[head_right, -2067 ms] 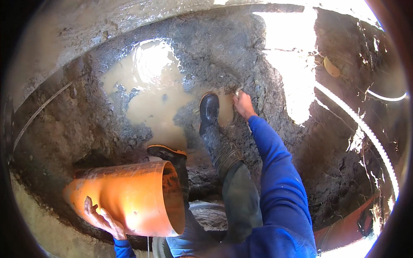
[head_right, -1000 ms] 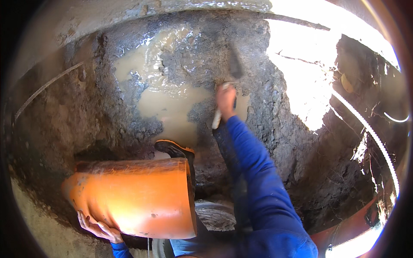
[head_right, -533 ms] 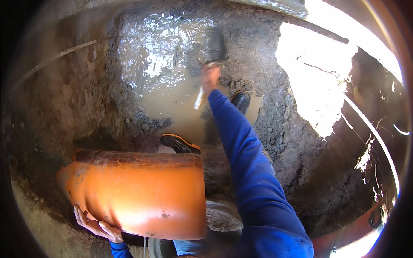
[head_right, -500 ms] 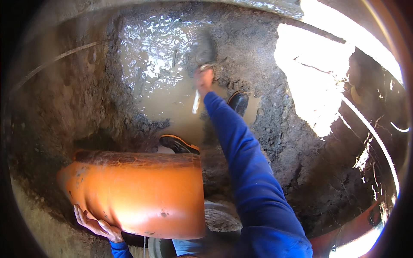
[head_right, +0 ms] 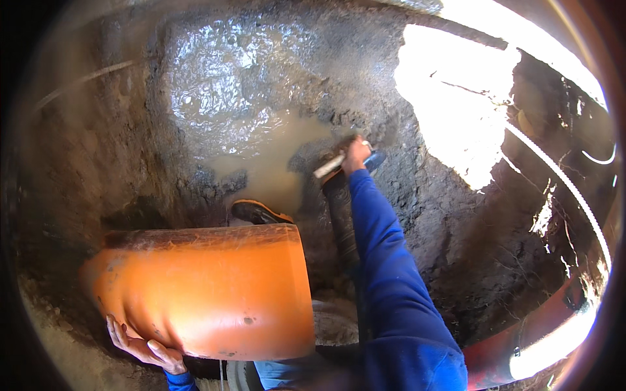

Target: The person scoops water from a puddle using a small container and pours it into a larger orange bucket. Then, the person picks up a concrete block and places it into a muddy pit, adjusting its position by hand.

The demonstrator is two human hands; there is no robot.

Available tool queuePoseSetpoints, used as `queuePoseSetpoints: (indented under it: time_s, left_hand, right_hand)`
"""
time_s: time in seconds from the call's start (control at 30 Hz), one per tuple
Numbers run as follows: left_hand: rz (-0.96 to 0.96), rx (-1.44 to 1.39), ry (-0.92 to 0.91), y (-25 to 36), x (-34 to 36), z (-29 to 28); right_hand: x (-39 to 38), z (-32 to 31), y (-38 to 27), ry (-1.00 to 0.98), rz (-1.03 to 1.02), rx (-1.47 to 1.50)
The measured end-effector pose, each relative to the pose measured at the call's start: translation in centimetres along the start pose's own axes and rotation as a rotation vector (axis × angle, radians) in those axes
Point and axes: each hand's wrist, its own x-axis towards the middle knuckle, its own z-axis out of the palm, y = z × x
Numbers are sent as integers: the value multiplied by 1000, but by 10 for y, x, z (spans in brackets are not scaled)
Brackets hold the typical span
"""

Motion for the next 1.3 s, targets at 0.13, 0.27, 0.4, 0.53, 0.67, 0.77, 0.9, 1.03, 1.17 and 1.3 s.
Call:
queuePoseSetpoints:
  time_s: [0.13,0.27,0.4,0.53,0.67,0.77,0.9,1.03,1.17,1.3]
  left_hand:
    - [22,24,-15,-1,3,-3]
    - [-16,14,-19,-2,-2,-1]
    - [-54,6,-38,1,-3,-2]
    - [-76,-47,-16,-1,-4,-6]
    - [-65,-105,63,-6,-4,-5]
    - [-80,-97,94,-6,-8,-4]
    - [-62,-65,59,-10,-3,-4]
    - [-113,-36,29,2,2,-5]
    - [-154,-32,14,5,-1,-6]
    - [-185,-74,24,6,-1,-1]
  right_hand:
    - [-85,59,80,-97,-327,-513]
    - [-158,85,113,-431,-328,-729]
    - [-187,89,82,-655,-236,-714]
    - [-92,89,9,-361,-350,-623]
    - [-52,121,-1,-175,-185,-315]
    - [-86,152,46,-269,-220,-367]
    - [-147,201,100,-356,-288,-533]
    - [-202,200,111,-454,-428,-757]
    - [-228,161,75,-907,-478,-1054]
    - [-184,115,31,-1260,-582,-1285]
